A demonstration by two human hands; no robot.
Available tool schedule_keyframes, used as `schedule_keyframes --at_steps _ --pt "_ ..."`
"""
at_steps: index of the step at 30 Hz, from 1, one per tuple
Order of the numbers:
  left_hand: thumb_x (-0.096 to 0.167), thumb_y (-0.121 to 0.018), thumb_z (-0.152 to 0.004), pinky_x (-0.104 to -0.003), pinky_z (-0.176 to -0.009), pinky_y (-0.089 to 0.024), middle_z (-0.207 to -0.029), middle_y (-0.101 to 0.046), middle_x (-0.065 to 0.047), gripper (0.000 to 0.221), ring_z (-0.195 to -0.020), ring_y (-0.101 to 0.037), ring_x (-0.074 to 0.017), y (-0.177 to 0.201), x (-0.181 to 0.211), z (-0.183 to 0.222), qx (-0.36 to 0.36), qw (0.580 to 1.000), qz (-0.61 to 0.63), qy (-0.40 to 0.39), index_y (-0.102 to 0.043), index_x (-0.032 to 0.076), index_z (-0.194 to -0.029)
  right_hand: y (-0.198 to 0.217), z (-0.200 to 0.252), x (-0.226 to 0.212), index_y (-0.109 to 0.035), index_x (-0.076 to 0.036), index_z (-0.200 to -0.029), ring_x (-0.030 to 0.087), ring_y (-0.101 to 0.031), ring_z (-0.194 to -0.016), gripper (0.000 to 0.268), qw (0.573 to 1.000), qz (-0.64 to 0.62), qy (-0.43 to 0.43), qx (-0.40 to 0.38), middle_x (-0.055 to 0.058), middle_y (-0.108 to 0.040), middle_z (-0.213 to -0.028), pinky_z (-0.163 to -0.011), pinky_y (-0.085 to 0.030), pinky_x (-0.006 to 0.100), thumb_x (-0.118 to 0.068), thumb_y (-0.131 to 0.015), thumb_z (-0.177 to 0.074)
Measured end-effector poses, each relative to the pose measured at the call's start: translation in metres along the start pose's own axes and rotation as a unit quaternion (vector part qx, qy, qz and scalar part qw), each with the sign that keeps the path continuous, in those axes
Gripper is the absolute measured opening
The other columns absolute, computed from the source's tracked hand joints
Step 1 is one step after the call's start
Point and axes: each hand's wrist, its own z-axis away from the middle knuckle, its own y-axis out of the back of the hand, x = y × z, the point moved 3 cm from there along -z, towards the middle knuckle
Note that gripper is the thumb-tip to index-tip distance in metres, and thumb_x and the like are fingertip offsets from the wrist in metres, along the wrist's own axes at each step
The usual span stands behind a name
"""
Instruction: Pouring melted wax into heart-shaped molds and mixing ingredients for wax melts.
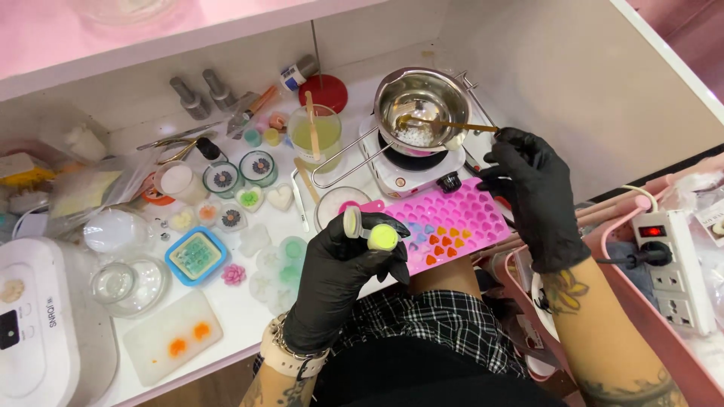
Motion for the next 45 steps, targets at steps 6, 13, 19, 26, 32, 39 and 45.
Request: schedule_keyframes --at_steps 6,13,19,26,32,39,45 --pt "-0.001 -0.075 -0.088 -0.027 -0.063 -0.052 -0.1 -0.076 -0.011 0.027 -0.076 -0.076 -0.0206 -0.003 0.006 -0.004 0.013 1.0 -0.005 0.009 -0.067 -0.002 -0.114 -0.011 -0.042 -0.002 -0.068 0.002 -0.119 0.016 -0.069 -0.072 0.026 0.997 0.051 0.063 0.006 0.009 -0.073 -0.094 -0.059 -0.056 0.03 -0.011 -0.072 -0.097" --pt "0.001 -0.077 -0.087 -0.026 -0.065 -0.053 -0.101 -0.076 -0.01 0.028 -0.079 -0.076 -0.0197 0.0 0.009 -0.007 0.028 0.999 -0.028 0.027 -0.068 -0.001 -0.113 -0.02 -0.046 -0.023 -0.074 0.003 -0.109 0.015 -0.067 -0.069 0.017 0.99 0.104 0.087 -0.032 0.01 -0.073 -0.089 -0.059 -0.054 0.028 -0.008 -0.073 -0.097" --pt "0.0 -0.079 -0.084 -0.027 -0.065 -0.053 -0.099 -0.077 -0.011 0.031 -0.079 -0.076 -0.0204 0.001 0.006 -0.01 0.047 0.998 -0.033 0.038 -0.067 -0.002 -0.113 -0.039 -0.052 -0.048 -0.075 0.005 -0.105 0.015 -0.067 -0.067 0.015 0.982 0.131 0.094 -0.099 0.01 -0.073 -0.084 -0.061 -0.055 0.028 -0.004 -0.073 -0.093" --pt "-0.009 -0.078 -0.077 -0.036 -0.075 -0.062 -0.096 -0.077 -0.014 0.037 -0.083 -0.077 -0.0236 0.003 0.001 -0.02 0.09 0.992 0.025 0.08 -0.067 -0.003 -0.112 -0.074 -0.052 -0.064 -0.077 0.0 -0.114 0.016 -0.065 -0.075 0.018 0.871 0.323 0.298 -0.219 0.011 -0.07 -0.087 -0.067 -0.052 0.029 -0.006 -0.074 -0.097" --pt "-0.014 -0.078 -0.076 -0.041 -0.075 -0.064 -0.097 -0.075 -0.016 0.039 -0.084 -0.076 -0.025 -0.007 0.005 -0.038 0.102 0.987 0.064 0.107 -0.067 -0.006 -0.112 -0.049 -0.032 -0.08 -0.075 -0.002 -0.115 0.012 -0.07 -0.08 0.02 0.826 0.388 0.375 -0.165 0.008 -0.072 -0.09 -0.071 -0.054 0.027 -0.008 -0.071 -0.096" --pt "-0.011 -0.077 -0.079 -0.038 -0.083 -0.064 -0.101 -0.076 -0.015 0.039 -0.093 -0.076 -0.0247 -0.014 0.01 -0.049 0.072 0.99 0.039 0.117 -0.067 -0.005 -0.117 -0.019 -0.042 -0.064 -0.072 0.005 -0.119 0.018 -0.068 -0.082 0.02 0.936 0.248 0.224 -0.107 0.012 -0.072 -0.095 -0.073 -0.054 0.029 -0.01 -0.062 -0.11" --pt "-0.012 -0.081 -0.076 -0.036 -0.088 -0.063 -0.106 -0.073 -0.009 0.041 -0.099 -0.073 -0.018 -0.013 0.013 -0.048 0.066 0.994 -0.006 0.084 -0.067 -0.002 -0.114 -0.01 -0.049 -0.07 -0.069 -0.008 -0.111 0.012 -0.07 -0.07 0.022 0.984 0.049 0.17 -0.015 0.006 -0.072 -0.085 -0.07 -0.058 0.023 -0.023 -0.053 -0.11"
